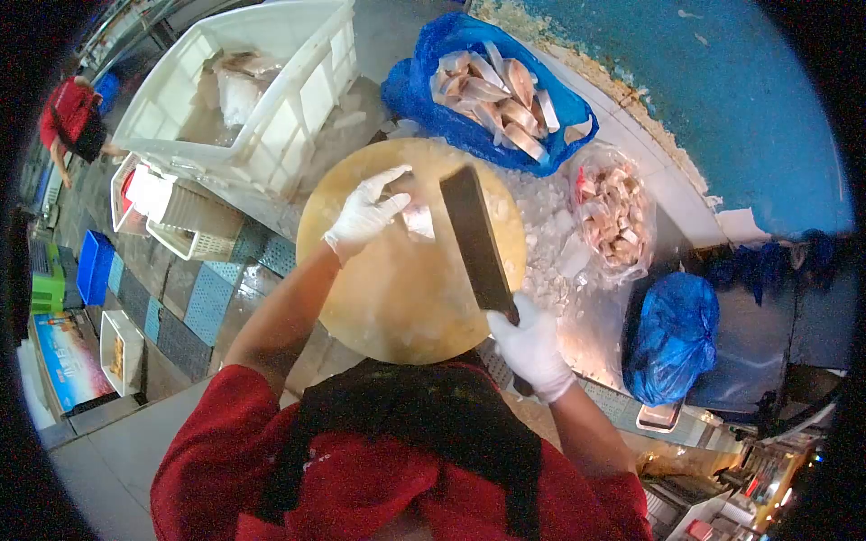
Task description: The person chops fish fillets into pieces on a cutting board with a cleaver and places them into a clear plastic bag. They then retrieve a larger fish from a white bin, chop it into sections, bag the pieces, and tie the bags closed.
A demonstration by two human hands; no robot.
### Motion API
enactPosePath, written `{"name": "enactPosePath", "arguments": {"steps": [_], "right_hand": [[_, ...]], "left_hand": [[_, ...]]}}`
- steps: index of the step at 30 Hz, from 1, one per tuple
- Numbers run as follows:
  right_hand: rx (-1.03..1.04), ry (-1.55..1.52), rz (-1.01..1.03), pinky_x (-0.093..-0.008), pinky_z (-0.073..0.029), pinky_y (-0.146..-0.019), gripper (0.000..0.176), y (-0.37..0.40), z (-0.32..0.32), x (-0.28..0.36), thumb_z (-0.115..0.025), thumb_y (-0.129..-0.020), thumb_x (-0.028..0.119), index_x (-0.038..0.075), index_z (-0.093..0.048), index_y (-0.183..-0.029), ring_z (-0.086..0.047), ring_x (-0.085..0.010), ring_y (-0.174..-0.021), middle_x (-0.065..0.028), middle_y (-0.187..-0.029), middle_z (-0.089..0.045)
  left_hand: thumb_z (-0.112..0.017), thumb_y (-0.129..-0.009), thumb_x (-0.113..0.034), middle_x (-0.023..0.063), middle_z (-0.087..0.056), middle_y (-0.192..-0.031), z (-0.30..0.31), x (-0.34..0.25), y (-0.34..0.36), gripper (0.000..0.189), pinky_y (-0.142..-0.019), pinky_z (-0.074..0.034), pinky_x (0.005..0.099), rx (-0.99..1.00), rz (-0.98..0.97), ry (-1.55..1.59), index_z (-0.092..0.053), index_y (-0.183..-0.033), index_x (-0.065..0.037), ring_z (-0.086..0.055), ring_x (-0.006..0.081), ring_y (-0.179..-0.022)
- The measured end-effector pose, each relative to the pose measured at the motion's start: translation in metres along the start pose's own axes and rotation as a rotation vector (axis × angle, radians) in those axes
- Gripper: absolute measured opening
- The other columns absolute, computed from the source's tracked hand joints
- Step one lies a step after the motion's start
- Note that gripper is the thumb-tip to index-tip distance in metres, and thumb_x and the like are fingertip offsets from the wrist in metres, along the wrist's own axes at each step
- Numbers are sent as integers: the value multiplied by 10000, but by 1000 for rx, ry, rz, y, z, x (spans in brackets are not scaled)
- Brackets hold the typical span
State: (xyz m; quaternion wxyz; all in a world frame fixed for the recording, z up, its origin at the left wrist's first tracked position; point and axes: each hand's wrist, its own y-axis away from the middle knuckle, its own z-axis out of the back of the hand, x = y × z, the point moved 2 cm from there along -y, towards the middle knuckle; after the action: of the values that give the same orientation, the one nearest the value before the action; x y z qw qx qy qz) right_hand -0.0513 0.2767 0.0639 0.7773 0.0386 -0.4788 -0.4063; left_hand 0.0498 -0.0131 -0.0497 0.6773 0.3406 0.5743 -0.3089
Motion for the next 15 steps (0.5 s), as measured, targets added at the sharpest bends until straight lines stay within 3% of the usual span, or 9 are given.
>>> {"name": "enactPosePath", "arguments": {"steps": [1, 2, 4, 6, 13, 15], "right_hand": [[-130, 85, 154, -400, -525, -578, 264, -2, -3, 7, -679, -887, 194, -36, -615, -997, -659, -261, -588, -175, -753, -669], [-130, 90, 147, -400, -525, -578, 264, -6, -8, 12, -679, -887, 194, -36, -615, -997, -659, -261, -588, -175, -753, -669], [-203, 250, 242, -399, -495, -583, 239, -23, -18, 30, -677, -876, 179, -35, -576, -912, -610, -282, -597, -198, -703, -617], [-214, 290, 284, -424, -477, -581, 267, -34, -28, 39, -674, -873, 189, -37, -534, -850, -588, -356, -602, -246, -692, -587], [-208, 235, 332, -442, -476, -571, 263, -48, -23, 48, -667, -894, 207, -37, -568, -901, -604, -395, -600, -236, -685, -590], [-384, 261, 640, -438, -474, -569, 272, -61, -13, 75, -676, -903, 221, -34, -582, -918, -594, -413, -606, -249, -686, -586]], "left_hand": [[-663, -943, -142, 79, -593, -1258, -4, 2, 2, 523, -824, -517, 282, -69, -70, -99, -513, -1443, -103, -606, 121, -961], [-663, -943, -142, 79, -593, -1258, -8, 6, 5, 523, -824, -517, 282, -66, -66, -93, -513, -1443, -103, -606, 121, -961], [-728, -892, -197, 174, -596, -1228, -10, 1, 10, 561, -930, -502, 338, -191, -82, -96, -540, -1408, -81, -625, 252, -1061], [-745, -876, -204, 186, -593, -1238, -10, -6, 13, 581, -944, -499, 348, -202, -54, -105, -543, -1404, -72, -619, 267, -1083], [-803, -820, -246, 204, -618, -1207, -14, 11, 7, 635, -953, -497, 368, -289, -115, -136, -559, -1370, -40, -627, 315, -1072], [-809, -815, -261, 200, -625, -1193, -16, 14, 7, 633, -949, -499, 371, -292, -137, -136, -567, -1355, -35, -631, 317, -1064]]}}
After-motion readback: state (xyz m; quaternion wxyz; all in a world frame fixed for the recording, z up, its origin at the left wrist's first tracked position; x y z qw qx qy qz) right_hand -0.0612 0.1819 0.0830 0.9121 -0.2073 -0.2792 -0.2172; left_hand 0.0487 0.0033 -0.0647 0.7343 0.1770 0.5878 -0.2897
